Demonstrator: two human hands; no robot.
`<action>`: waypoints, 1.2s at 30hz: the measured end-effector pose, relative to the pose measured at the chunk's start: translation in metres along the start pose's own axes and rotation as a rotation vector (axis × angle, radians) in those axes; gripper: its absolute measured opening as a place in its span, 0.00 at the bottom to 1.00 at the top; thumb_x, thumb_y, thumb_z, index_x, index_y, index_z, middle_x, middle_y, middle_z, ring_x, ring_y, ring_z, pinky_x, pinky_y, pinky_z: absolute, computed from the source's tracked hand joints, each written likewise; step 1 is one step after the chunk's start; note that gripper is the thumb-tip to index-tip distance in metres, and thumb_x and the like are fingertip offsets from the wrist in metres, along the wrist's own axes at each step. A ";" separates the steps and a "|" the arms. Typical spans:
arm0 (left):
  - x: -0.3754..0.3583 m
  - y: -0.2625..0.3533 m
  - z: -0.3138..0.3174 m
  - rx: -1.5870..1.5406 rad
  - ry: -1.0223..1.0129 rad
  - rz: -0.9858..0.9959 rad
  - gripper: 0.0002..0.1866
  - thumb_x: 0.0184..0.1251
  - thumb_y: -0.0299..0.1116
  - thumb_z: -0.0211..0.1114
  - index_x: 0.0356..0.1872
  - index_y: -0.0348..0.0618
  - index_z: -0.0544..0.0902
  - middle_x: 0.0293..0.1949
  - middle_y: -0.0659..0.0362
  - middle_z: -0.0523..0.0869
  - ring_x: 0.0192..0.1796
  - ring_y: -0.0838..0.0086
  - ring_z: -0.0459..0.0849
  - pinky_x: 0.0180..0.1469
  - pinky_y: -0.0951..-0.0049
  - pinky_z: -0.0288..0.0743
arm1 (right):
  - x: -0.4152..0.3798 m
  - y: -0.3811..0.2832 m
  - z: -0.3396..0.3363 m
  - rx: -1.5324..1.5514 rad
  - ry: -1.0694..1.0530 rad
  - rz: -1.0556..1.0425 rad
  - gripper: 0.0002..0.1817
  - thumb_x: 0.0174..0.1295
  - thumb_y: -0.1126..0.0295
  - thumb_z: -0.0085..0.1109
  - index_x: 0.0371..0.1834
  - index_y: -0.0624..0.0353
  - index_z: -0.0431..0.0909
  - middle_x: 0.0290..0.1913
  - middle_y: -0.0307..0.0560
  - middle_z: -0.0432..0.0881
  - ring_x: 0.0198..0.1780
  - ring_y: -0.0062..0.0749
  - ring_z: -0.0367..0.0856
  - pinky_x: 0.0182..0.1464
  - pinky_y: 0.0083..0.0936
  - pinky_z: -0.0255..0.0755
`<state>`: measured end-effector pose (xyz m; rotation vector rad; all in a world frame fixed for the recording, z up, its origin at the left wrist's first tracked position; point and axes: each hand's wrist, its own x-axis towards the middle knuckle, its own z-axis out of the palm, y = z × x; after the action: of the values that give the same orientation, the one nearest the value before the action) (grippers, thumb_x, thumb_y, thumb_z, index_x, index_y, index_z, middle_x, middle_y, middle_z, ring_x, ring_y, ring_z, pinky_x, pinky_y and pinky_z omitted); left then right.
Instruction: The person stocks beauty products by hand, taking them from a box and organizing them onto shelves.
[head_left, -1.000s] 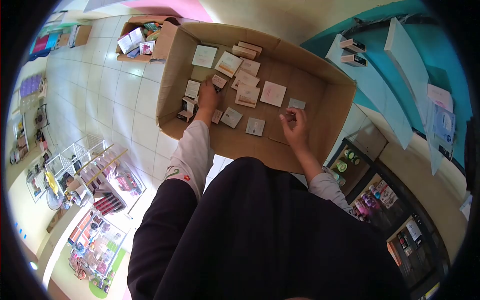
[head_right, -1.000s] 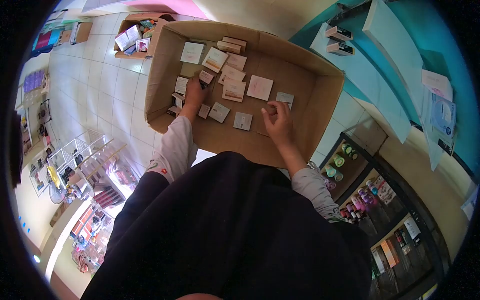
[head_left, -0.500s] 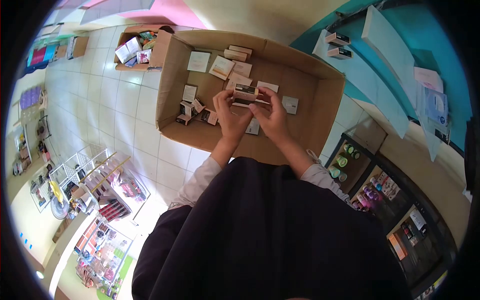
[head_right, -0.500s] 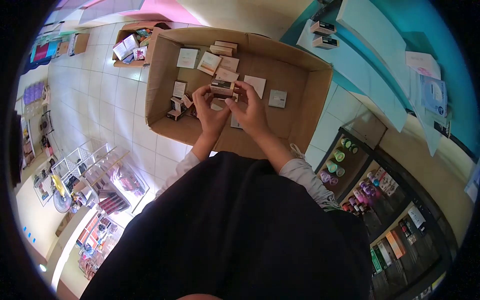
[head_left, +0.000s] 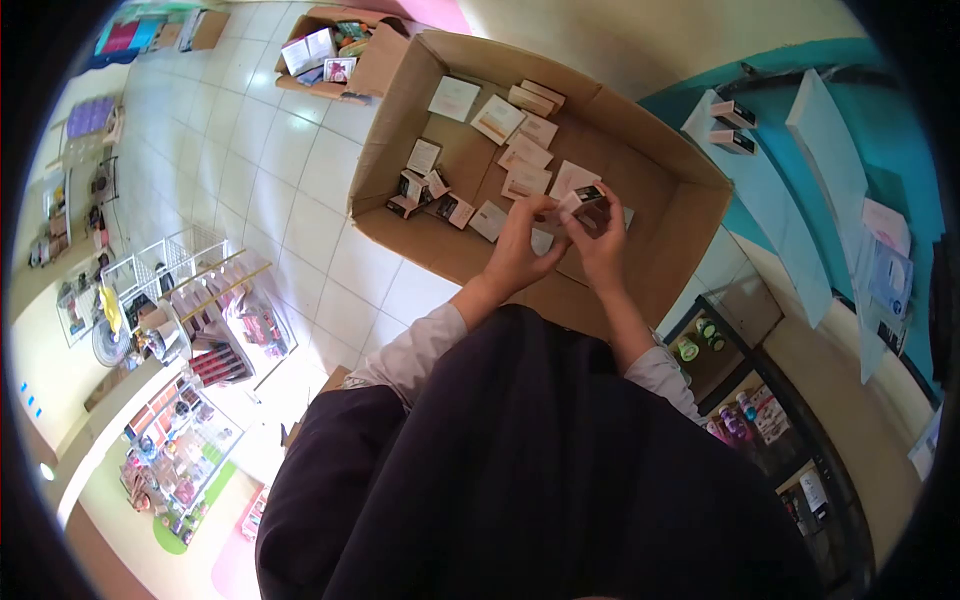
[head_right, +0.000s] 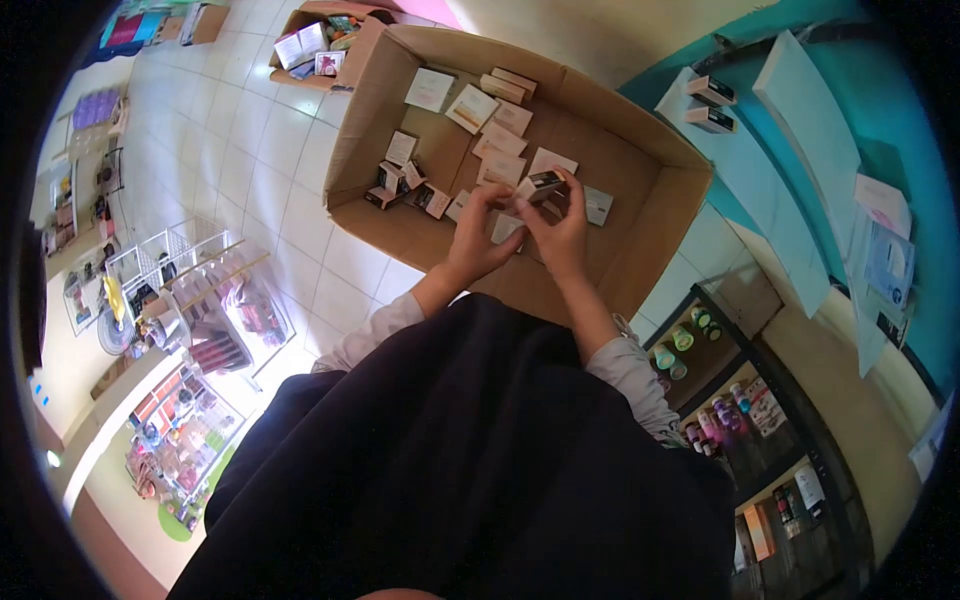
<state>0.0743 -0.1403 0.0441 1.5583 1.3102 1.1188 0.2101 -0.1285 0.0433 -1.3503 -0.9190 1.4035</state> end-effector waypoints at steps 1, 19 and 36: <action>0.000 -0.005 -0.009 0.090 -0.016 0.024 0.25 0.47 0.21 0.66 0.49 0.38 0.70 0.46 0.51 0.74 0.48 0.63 0.76 0.48 0.68 0.72 | -0.001 0.004 -0.004 0.011 0.010 0.031 0.32 0.53 0.75 0.66 0.61 0.56 0.62 0.52 0.45 0.73 0.53 0.28 0.74 0.53 0.28 0.72; 0.023 -0.190 -0.144 1.228 -0.483 -0.451 0.18 0.56 0.27 0.59 0.49 0.42 0.70 0.47 0.50 0.79 0.54 0.56 0.75 0.50 0.60 0.77 | -0.015 0.023 -0.024 0.002 0.010 0.209 0.32 0.54 0.74 0.64 0.63 0.58 0.62 0.54 0.46 0.71 0.56 0.30 0.71 0.59 0.29 0.67; 0.021 -0.167 -0.094 0.433 -0.354 -0.602 0.22 0.63 0.46 0.59 0.44 0.34 0.76 0.41 0.42 0.80 0.48 0.50 0.78 0.48 0.60 0.71 | -0.028 0.043 -0.038 0.075 0.009 0.338 0.31 0.55 0.69 0.60 0.63 0.55 0.61 0.53 0.44 0.68 0.51 0.29 0.70 0.54 0.25 0.65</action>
<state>-0.0619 -0.0923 -0.0833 1.4130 1.6765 0.1826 0.2408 -0.1708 0.0059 -1.5023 -0.6442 1.6656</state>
